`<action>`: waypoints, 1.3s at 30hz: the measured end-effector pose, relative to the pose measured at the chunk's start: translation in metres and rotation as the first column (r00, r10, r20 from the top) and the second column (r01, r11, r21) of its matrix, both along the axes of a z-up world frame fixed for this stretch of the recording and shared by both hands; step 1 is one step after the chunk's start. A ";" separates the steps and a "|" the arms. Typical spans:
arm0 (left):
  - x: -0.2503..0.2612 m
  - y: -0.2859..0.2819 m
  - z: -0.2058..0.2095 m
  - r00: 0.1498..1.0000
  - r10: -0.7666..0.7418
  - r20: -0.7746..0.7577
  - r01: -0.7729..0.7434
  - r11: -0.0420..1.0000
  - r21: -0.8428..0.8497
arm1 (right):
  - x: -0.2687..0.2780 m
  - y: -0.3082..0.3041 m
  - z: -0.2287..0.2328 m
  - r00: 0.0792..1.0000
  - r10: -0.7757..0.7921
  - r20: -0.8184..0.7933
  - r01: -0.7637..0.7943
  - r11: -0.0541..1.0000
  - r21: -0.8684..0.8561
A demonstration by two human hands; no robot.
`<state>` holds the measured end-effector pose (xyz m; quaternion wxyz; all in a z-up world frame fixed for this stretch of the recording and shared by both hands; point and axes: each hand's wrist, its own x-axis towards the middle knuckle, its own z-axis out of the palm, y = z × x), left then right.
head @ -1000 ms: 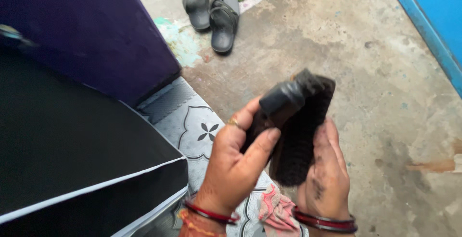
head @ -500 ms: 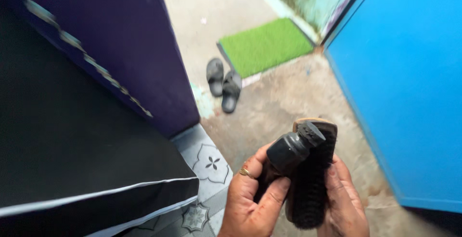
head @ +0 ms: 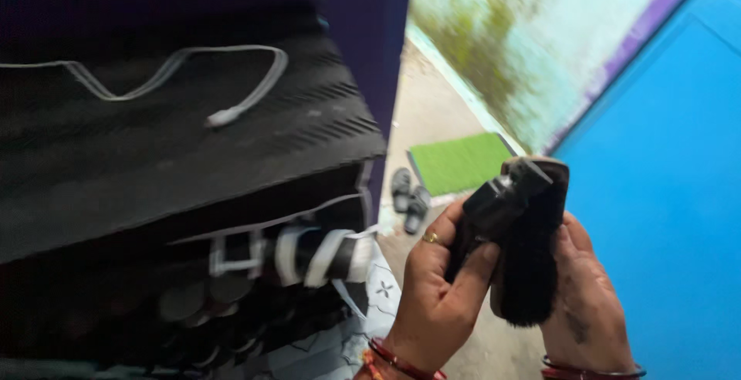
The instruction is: The person places a pair of black shoes into a black fabric shoe rack and then wipes the exterior of the rack with a pink cloth. They clean the front and side panels of the rack thoroughly.
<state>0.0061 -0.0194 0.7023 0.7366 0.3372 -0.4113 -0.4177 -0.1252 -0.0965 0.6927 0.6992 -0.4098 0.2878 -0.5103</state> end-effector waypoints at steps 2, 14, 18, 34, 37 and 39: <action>0.009 0.022 0.014 0.997 0.074 0.039 -0.074 0.997 -0.003 | 0.011 0.012 0.014 0.998 0.053 -0.047 -0.051 0.998 0.034; 0.060 0.151 0.028 0.887 0.460 0.038 -0.461 0.888 0.002 | 0.099 0.095 0.031 0.903 0.430 -0.021 -0.426 0.900 0.091; 0.089 0.182 -0.002 0.860 0.506 0.066 -0.510 0.859 0.053 | 0.132 0.112 0.002 0.812 0.580 -0.057 -0.576 0.814 0.079; 0.234 0.265 -0.128 0.699 0.510 0.501 -0.665 0.720 0.196 | 0.229 0.156 -0.097 0.542 0.791 -0.284 -0.652 0.609 0.452; 0.246 0.265 -0.138 0.697 0.471 0.541 -0.662 0.713 0.232 | 0.244 0.149 -0.117 0.579 0.779 -0.241 -0.599 0.606 0.523; 0.252 0.265 -0.138 0.688 0.438 0.579 -0.662 0.705 0.254 | 0.253 0.143 -0.125 0.606 0.744 -0.282 -0.536 0.643 0.547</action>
